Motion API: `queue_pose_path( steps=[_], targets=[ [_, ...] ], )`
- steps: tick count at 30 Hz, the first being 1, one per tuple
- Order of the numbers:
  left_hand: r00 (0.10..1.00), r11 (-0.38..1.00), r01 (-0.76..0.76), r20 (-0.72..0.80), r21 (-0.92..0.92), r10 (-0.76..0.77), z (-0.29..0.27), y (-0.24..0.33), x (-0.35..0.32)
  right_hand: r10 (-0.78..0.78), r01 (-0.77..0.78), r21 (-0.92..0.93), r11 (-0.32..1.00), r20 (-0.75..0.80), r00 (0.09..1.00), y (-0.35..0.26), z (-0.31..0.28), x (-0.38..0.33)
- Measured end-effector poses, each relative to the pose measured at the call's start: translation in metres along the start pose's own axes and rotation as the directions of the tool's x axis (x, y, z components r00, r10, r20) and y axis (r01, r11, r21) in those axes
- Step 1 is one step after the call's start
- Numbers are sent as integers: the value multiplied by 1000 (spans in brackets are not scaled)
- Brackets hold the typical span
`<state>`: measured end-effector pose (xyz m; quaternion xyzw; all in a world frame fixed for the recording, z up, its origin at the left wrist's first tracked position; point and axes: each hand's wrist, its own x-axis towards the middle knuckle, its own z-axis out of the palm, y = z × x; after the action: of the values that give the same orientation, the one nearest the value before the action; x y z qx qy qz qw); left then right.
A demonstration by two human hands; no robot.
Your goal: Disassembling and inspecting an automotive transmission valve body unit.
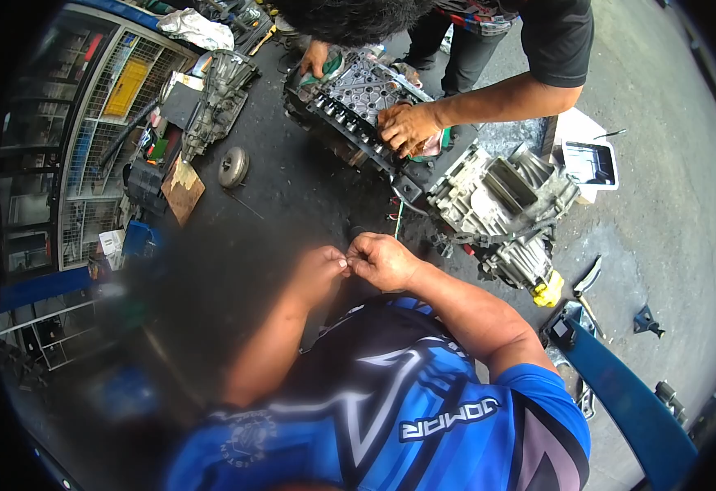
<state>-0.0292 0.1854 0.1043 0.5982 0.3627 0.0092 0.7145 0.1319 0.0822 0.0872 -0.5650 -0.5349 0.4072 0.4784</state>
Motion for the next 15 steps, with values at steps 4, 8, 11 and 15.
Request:
queue_pose_path(
  steps=[4, 8, 11, 15],
  targets=[
    [999, 999, 20, -28, -27, -20, 2, 2, 2, 20, -20, 50, 999, -9, 1000, 4, 1, 3],
    [999, 998, 8, -45, -66, -11, 0, -1, 6, 16, -12, 67, 998, -50, 999, 7, 4, 6],
    [996, 981, 16, -80, -193, -32, -3, -7, 7, 38, -29, 107, 994, -87, 996, 8, 10, 10],
    [999, 978, -5, -43, -208, -4, -6, -6, 14, 30, -13, 158, 987, -105, 994, 10, 7, 11]
  ],
)
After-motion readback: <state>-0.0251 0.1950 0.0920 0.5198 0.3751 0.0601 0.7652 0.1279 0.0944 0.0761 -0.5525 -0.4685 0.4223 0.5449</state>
